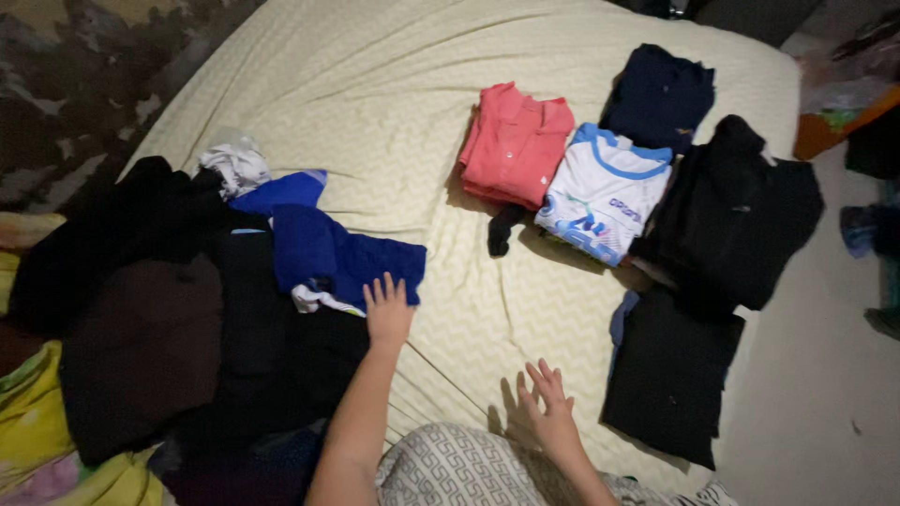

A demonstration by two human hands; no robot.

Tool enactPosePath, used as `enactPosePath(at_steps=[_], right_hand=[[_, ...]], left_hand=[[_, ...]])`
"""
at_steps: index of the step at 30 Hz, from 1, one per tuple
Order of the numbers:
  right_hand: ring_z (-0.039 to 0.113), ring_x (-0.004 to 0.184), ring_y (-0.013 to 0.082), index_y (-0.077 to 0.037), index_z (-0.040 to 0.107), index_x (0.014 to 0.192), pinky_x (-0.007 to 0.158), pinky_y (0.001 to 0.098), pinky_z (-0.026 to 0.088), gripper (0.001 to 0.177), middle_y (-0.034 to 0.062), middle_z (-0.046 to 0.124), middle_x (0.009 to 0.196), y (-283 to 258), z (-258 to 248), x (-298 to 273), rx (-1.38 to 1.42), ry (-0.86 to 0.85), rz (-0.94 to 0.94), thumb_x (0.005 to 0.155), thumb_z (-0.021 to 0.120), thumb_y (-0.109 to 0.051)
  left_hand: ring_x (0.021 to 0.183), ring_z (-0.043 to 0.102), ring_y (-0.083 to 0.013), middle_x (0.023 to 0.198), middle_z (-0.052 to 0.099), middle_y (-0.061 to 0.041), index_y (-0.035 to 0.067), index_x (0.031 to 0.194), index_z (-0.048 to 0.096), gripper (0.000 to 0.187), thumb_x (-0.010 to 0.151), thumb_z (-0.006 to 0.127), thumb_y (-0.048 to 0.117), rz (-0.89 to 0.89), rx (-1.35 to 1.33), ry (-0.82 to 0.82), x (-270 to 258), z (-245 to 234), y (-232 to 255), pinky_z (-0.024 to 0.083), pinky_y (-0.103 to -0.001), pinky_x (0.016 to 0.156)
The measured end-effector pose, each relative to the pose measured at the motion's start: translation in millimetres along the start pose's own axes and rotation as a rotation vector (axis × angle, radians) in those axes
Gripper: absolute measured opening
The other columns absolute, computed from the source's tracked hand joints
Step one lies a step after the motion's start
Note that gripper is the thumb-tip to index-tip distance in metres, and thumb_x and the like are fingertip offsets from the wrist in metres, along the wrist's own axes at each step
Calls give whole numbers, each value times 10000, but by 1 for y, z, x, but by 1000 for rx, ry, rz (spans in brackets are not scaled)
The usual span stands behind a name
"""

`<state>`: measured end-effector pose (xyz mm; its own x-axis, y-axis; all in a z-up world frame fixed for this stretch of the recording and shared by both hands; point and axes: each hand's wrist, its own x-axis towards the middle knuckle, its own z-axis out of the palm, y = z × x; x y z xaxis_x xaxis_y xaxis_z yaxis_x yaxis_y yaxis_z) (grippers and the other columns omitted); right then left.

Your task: The person folds several shirts, a jacket, and a pair of pants on a bed, placing each folded item into organized stacks.

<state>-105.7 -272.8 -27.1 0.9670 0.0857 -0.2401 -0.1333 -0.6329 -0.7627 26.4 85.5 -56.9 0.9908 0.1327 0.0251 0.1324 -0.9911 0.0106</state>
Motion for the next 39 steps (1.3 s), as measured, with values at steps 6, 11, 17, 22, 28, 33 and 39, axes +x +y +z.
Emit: enactPosePath(at_steps=[6, 11, 17, 22, 28, 33, 39], right_hand=[[373, 1529, 236, -155, 508, 1517, 1234, 482, 272, 590, 48, 470, 1625, -11, -37, -10, 589, -91, 156, 1013, 492, -461], [439, 1419, 268, -243, 363, 1550, 1127, 476, 351, 637, 36, 479, 1560, -36, -90, 15, 1168, -186, 398, 997, 347, -558], [638, 1043, 258, 20, 597, 1386, 905, 431, 518, 464, 172, 673, 1214, 46, -133, -18, 783, 131, 401, 939, 668, -84], [668, 1019, 180, -55, 653, 1321, 908, 305, 519, 516, 43, 752, 1132, 108, -171, -37, 847, 147, 323, 809, 670, 9], [511, 1288, 417, 16, 495, 1478, 1089, 435, 409, 676, 281, 523, 1424, 105, -167, -37, -179, 633, -37, 863, 745, -109], [402, 1471, 400, -17, 531, 1464, 1202, 423, 294, 589, 221, 482, 1548, 58, -88, -21, -73, 455, -266, 920, 709, -156], [519, 1413, 249, -72, 602, 1409, 1143, 316, 373, 483, 136, 573, 1515, 13, -68, -10, 482, 240, 62, 974, 644, -277]], left_hand=[[1313, 519, -475, 1415, 582, -258, 40, 1521, 442, 631, 988, 642, 312, -80, -655, 270, -12, -25, 68, 292, -600, 1198], [1268, 488, -530, 1399, 538, -280, 153, 1598, 400, 758, 908, 700, 245, -77, -943, 20, -98, -96, 217, 379, -546, 1108], [1437, 358, -566, 1505, 442, -284, 1, 1303, 588, 647, 787, 870, 270, 786, -838, -158, -192, -120, 285, 304, -733, 1085], [1065, 743, -268, 1158, 759, -60, 159, 1153, 762, 267, 925, 661, 254, 99, -1184, -241, -150, -124, 228, 575, -398, 978], [1246, 506, -401, 1399, 529, -166, 96, 1462, 511, 739, 839, 776, 392, -117, -744, -185, -143, -95, 203, 438, -474, 1042], [1243, 501, -412, 1340, 533, -169, 120, 1447, 537, 829, 754, 830, 468, -279, -521, -183, -117, -70, 224, 420, -523, 1003], [1196, 582, -330, 1242, 641, -92, 151, 1245, 640, 502, 848, 785, 423, -215, -623, -90, -123, -59, 225, 469, -469, 1031]])
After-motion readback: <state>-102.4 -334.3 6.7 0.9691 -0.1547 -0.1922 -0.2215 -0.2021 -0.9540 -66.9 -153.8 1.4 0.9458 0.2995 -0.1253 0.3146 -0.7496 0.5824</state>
